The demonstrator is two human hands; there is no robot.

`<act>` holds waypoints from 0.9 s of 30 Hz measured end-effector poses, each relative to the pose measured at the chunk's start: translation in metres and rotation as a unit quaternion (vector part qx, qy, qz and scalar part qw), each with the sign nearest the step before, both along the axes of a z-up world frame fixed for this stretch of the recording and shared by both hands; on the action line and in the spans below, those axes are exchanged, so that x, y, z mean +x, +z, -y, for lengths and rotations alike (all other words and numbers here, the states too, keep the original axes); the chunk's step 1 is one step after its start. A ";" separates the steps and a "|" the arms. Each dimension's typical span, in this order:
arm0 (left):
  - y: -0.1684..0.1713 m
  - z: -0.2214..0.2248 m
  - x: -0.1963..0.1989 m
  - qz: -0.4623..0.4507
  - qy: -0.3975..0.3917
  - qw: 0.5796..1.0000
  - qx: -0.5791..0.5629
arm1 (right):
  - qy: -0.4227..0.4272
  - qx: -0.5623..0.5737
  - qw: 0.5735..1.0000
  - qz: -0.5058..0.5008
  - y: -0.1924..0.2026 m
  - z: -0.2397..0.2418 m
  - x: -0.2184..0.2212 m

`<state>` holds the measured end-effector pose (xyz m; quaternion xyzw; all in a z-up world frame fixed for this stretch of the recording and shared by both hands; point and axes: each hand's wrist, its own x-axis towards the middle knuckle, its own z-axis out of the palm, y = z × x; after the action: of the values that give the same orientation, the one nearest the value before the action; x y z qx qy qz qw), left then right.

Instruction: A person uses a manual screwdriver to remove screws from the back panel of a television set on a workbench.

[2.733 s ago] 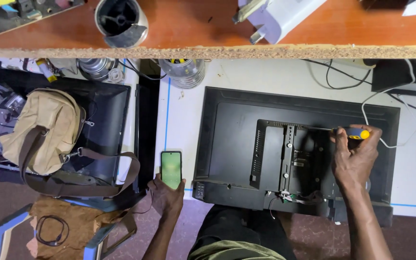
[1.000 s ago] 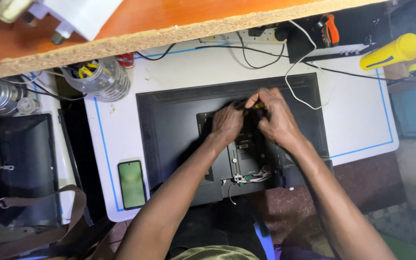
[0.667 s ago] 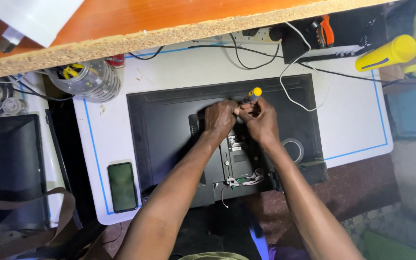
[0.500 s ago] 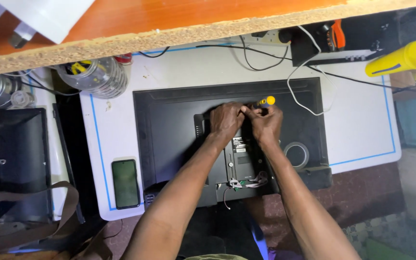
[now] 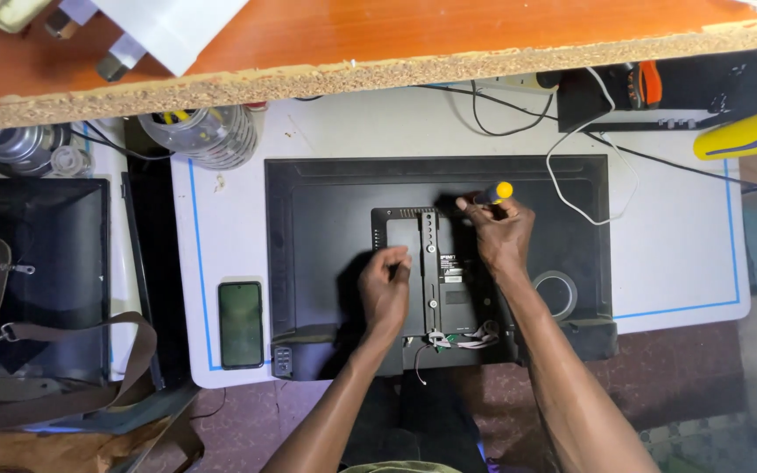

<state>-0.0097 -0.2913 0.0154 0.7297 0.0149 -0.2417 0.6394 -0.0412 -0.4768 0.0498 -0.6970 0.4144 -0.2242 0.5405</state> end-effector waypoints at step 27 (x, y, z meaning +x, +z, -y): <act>-0.014 -0.033 -0.012 -0.107 -0.056 0.993 -0.010 | 0.022 -0.110 0.992 -0.064 0.014 -0.012 -0.001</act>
<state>-0.0219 -0.2586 0.0013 0.6927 0.0402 -0.3537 0.6272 -0.0422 -0.4646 0.0637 -0.7741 0.4059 -0.2114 0.4374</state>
